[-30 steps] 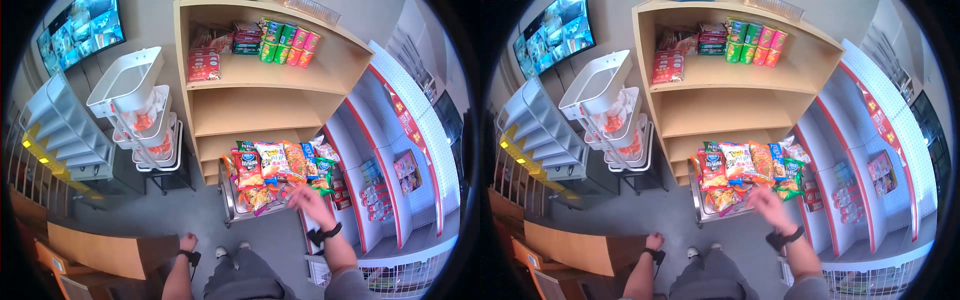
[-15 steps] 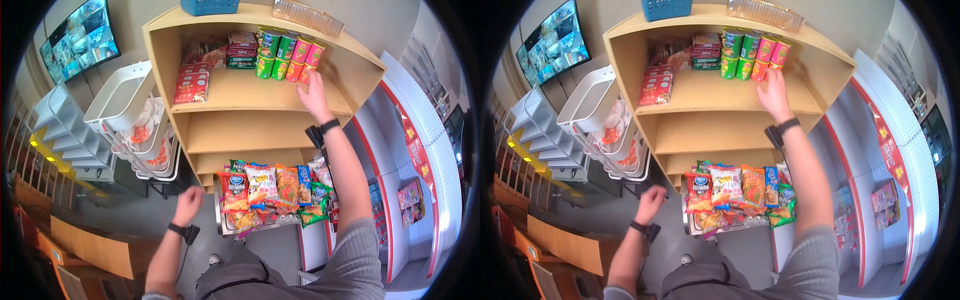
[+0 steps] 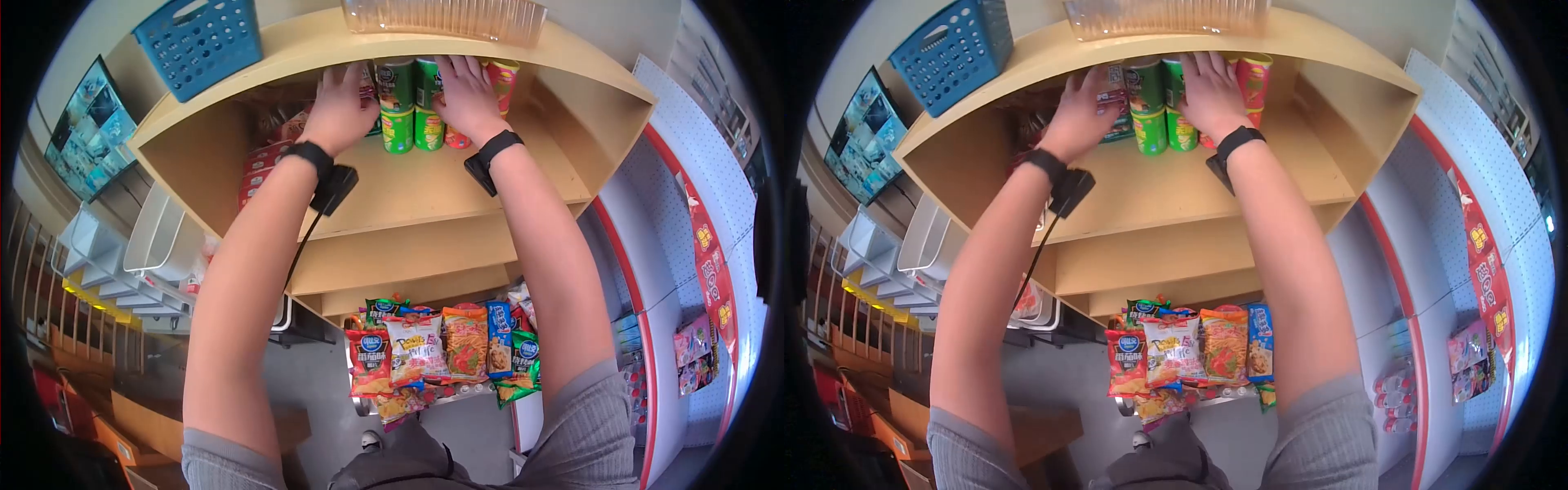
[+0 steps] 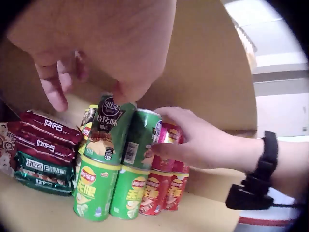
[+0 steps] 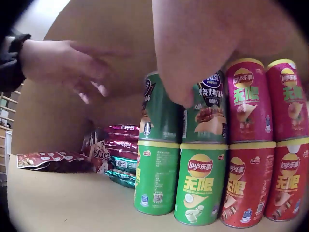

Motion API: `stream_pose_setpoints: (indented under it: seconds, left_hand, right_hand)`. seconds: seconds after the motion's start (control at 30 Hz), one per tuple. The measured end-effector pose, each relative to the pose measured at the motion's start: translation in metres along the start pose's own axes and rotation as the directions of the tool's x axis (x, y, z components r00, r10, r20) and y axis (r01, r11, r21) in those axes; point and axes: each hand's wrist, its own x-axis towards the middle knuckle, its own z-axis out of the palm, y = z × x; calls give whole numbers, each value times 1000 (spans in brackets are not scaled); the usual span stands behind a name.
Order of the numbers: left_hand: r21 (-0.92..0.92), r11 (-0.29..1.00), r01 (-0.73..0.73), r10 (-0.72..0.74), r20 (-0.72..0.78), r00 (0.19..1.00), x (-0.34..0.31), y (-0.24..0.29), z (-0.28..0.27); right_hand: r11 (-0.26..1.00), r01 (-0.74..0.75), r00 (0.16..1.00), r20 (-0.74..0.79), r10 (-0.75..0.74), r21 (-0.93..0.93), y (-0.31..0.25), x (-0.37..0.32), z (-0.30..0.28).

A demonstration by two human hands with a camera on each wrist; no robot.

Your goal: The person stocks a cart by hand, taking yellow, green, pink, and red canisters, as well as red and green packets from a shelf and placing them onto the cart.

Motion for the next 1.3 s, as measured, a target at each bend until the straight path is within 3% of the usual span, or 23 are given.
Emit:
stream_pose_setpoints:
  seconds: [0.03,0.1,0.23,0.37,0.43,0.53,0.57,0.67,0.7,0.77,0.83,0.87,0.9,0.97,1.0,1.03,1.13,1.17,1.23,1.3]
  left_hand:
    - [-1,1000,4,-4,-1,1000,8,2,8]
    - [281,954,103,-124,59,990,20,2,21]
    - [68,991,116,-122,97,988,34,-7,46]
    - [-71,993,91,-85,85,993,40,-4,56]
    - [-69,994,85,-91,-94,991,35,7,54]
    - [11,994,105,-104,-48,993,25,20,38]
    - [7,998,61,-60,-101,993,19,18,32]
    - [-181,977,116,-154,-215,965,-33,45,-10]
    - [-238,962,133,-181,-192,964,-59,55,-30]
    - [-367,919,141,-202,-133,970,-126,70,-68]
    - [-408,849,334,-359,17,933,-205,85,-104]
    - [-377,807,455,-452,101,886,-245,90,-122]
    - [-367,818,443,-423,137,895,-282,90,-137]
    - [-456,619,639,-577,288,765,-364,90,-159]
    - [-537,372,757,-675,403,618,-402,95,-170]
    - [-624,62,779,-728,505,463,-426,108,-185]
    - [-686,-435,583,-788,603,122,-528,110,-212]
    - [-680,-448,580,-787,608,105,-567,107,-214]
    - [-630,-440,640,-832,554,-27,-655,105,-212]
    - [-431,-394,812,-823,559,-102,-725,106,-215]
  right_hand:
    - [1000,10,1000,-8,-10,11,0,1,0]
    - [999,28,999,-45,-26,38,-1,3,-1]
    - [992,76,987,-152,-60,103,-4,3,1]
    - [962,3,997,-76,18,273,-5,1,-5]
    - [953,-3,996,-85,30,304,-5,-5,-8]
    - [930,-26,989,-125,77,368,-4,-19,-20]
    - [908,-25,985,-144,93,417,-9,-26,-23]
    - [870,1,987,-141,79,494,-21,-49,-48]
    - [862,11,989,-133,66,506,-23,-60,-54]
    - [842,2,990,-122,76,539,-33,-82,-70]
    - [827,8,993,-103,61,562,-48,-111,-90]
    - [776,-86,994,5,107,625,-55,-127,-99]
    - [717,-195,981,128,147,670,-65,-146,-111]
    - [684,-252,964,241,113,684,-90,-175,-142]
    - [647,-325,932,350,96,690,-108,-195,-159]
    - [652,-327,920,387,56,684,-127,-215,-174]
    - [725,-318,847,527,-73,611,-201,-264,-230]
    - [687,-336,818,561,-126,644,-219,-283,-237]
    - [644,-366,771,607,-194,671,-261,-330,-250]
    - [602,-487,692,700,-177,633,-313,-374,-262]
